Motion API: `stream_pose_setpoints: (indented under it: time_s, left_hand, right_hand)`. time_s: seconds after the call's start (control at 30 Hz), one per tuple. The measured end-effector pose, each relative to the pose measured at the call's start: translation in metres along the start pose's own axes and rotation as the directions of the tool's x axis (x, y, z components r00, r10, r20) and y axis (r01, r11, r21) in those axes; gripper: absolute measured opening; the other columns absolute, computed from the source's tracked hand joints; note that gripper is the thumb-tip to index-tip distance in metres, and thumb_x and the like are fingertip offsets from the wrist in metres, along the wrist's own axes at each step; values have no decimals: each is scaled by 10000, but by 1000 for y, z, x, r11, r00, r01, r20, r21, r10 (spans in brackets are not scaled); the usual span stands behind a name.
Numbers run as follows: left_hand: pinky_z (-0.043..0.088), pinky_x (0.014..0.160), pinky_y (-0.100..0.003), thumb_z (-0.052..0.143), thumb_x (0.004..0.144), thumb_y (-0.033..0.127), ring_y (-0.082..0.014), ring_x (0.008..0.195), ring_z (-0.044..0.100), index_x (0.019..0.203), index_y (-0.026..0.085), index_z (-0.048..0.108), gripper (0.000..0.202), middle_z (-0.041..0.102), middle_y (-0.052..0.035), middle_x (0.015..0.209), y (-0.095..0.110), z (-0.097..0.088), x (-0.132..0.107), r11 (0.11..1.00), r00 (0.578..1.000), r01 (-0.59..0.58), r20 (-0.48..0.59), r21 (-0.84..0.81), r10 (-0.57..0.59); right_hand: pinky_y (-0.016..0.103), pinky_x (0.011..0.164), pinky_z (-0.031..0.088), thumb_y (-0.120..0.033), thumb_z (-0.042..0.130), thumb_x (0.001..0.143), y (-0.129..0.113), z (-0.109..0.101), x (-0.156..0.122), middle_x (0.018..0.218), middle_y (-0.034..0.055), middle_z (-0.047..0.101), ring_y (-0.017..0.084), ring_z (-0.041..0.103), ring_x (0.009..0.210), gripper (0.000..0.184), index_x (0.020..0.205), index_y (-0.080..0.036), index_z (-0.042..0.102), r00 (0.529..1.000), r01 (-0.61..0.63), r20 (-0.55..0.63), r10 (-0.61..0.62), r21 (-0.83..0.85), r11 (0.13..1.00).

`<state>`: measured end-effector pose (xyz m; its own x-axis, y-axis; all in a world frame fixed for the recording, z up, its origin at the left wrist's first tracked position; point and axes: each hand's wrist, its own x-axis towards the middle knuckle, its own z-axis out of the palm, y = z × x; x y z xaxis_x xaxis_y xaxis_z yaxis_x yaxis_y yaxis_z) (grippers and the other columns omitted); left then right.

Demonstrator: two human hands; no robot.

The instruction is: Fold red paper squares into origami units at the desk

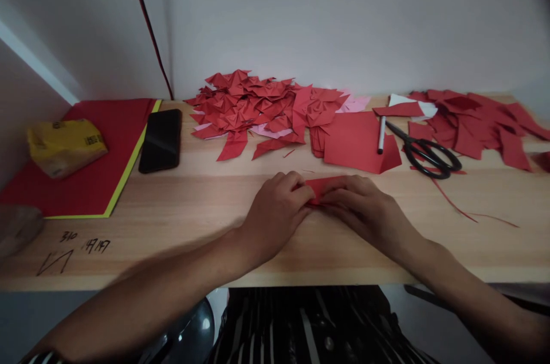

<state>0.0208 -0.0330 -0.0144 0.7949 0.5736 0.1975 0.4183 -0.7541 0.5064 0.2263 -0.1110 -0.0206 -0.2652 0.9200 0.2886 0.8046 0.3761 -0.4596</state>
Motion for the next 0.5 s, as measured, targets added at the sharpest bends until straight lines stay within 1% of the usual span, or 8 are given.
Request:
stream_pose_setpoints:
  time_s: [0.1,0.17,0.3,0.4,0.5]
  left_hand:
    - [494,844,-364,592,922,232,-200,939,553,920,157,670,108,643,-60,1023,0,4,-1,996,998,-59,-29,63,61]
    - [489,835,-364,569,938,248,-198,921,554,894,155,677,149,653,-60,990,-1,6,-1,993,996,-85,-33,83,88]
    - [483,828,-354,560,943,240,-192,905,553,852,149,679,175,659,-56,961,-3,7,-1,994,995,-87,-44,67,90]
    - [483,824,-349,564,937,227,-189,901,553,851,147,680,165,659,-51,958,-2,7,-1,996,995,-81,-56,37,83]
    - [480,833,-352,566,933,218,-190,909,550,862,149,680,151,655,-46,959,-2,7,-2,997,995,-76,-63,19,77]
  right_hand:
    - [383,855,500,-196,570,953,-2,5,-2,1049,84,684,229,620,992,108,994,-201,670,999,17,-42,-19,-45,999]
    - [377,835,501,-191,581,945,-1,5,-3,1014,76,688,227,626,971,96,987,-205,666,999,12,-49,-14,-40,999]
    - [360,778,497,-192,603,930,1,4,-2,917,52,686,213,636,886,60,915,-213,656,998,-21,-67,21,4,1000]
    - [353,742,483,-201,606,928,2,4,0,883,50,682,210,628,846,64,881,-210,649,998,-43,-49,43,13,999]
    - [358,746,468,-218,608,929,1,4,0,887,54,674,213,616,849,57,889,-209,646,998,-64,-18,64,19,998]
